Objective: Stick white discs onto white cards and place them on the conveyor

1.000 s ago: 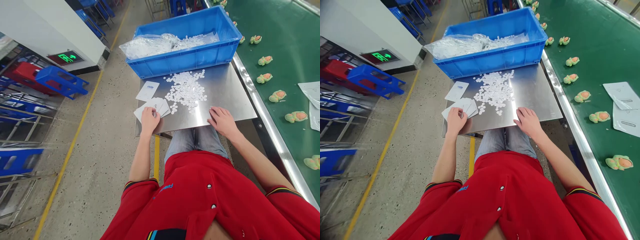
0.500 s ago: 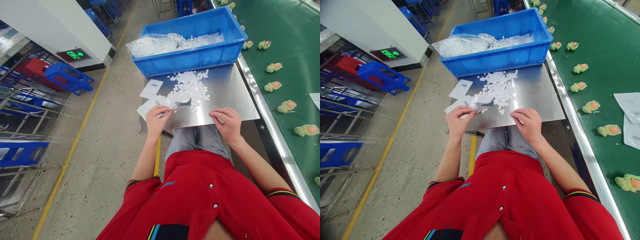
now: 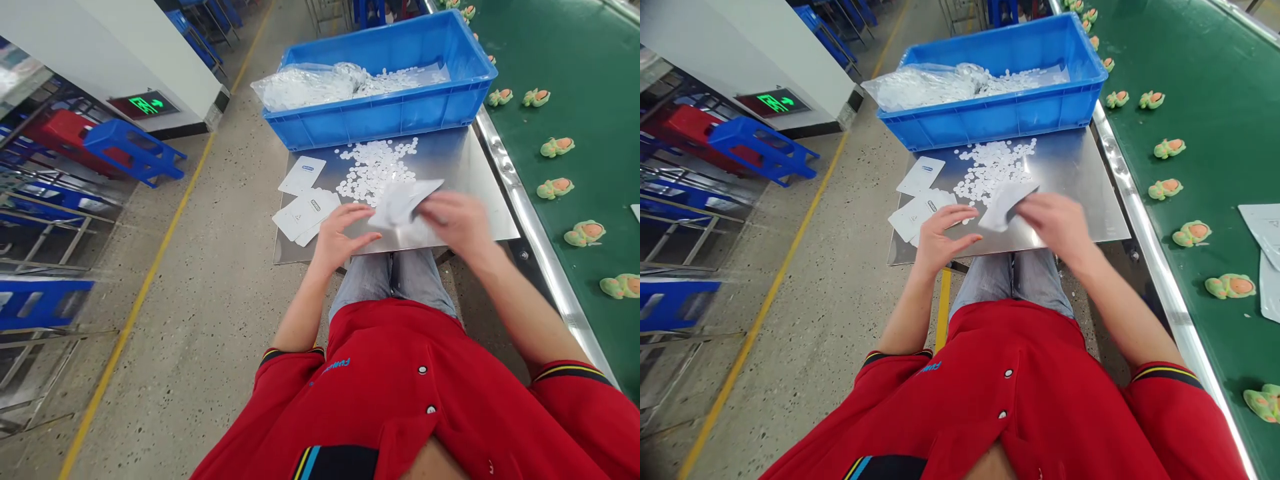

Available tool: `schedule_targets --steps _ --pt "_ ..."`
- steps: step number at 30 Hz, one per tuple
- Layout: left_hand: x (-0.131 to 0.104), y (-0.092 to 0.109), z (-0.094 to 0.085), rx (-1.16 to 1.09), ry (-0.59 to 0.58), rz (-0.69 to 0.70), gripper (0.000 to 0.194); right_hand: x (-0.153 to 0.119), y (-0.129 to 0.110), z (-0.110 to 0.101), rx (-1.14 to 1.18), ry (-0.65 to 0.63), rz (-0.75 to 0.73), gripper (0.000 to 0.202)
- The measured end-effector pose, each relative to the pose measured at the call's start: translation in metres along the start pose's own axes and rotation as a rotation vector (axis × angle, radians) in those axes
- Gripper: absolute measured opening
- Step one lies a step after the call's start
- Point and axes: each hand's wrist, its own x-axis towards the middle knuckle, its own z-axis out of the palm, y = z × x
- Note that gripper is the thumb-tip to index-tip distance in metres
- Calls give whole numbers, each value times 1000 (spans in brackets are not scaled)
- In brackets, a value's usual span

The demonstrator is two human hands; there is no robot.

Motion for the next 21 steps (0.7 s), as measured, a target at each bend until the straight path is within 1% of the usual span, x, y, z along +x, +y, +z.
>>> schedule_targets --steps 1,2,3,5,6,8,9,10,11,13,14,15,16,17,19,21 --pt "3 -9 -6 72 -4 -21 39 5 15 -17 -73 91 42 29" --pt "6 -21 -13 153 6 -73 43 9 34 -35 -159 195 111 30" --pt "8 -34 -21 235 29 -158 41 10 55 -54 -259 302 171 32" --pt "8 -62 -33 373 -3 -361 37 1 104 -87 -414 334 312 36" --pt "7 -74 -38 419 -26 -442 34 -9 128 -99 -447 340 385 38" --pt "4 -91 -44 459 -60 -538 27 -34 169 -114 -451 254 466 40" --pt "3 -96 -46 456 -69 -561 24 -47 184 -118 -442 200 497 41" --pt "3 -99 -47 441 -74 -573 23 -57 193 -120 -442 142 536 46" --pt "3 -100 -49 422 -81 -583 22 -64 198 -119 -461 91 597 51" --pt "4 -100 -51 384 -90 -607 24 -62 192 -113 -552 28 764 56" --pt "4 -99 -51 366 -92 -614 25 -53 183 -106 -594 8 828 51" --pt "5 -98 -52 347 -90 -619 28 -40 171 -95 -610 -11 853 41" --pt "5 -98 -53 328 -84 -629 30 -23 158 -82 -590 -45 839 29" --pt "5 -97 -54 308 -75 -644 32 -4 145 -65 -541 -86 787 21" --pt "5 -96 -54 265 -51 -688 33 35 125 -24 -391 -239 678 25" --pt "5 -94 -54 224 -21 -735 30 66 116 21 -319 -314 598 31"
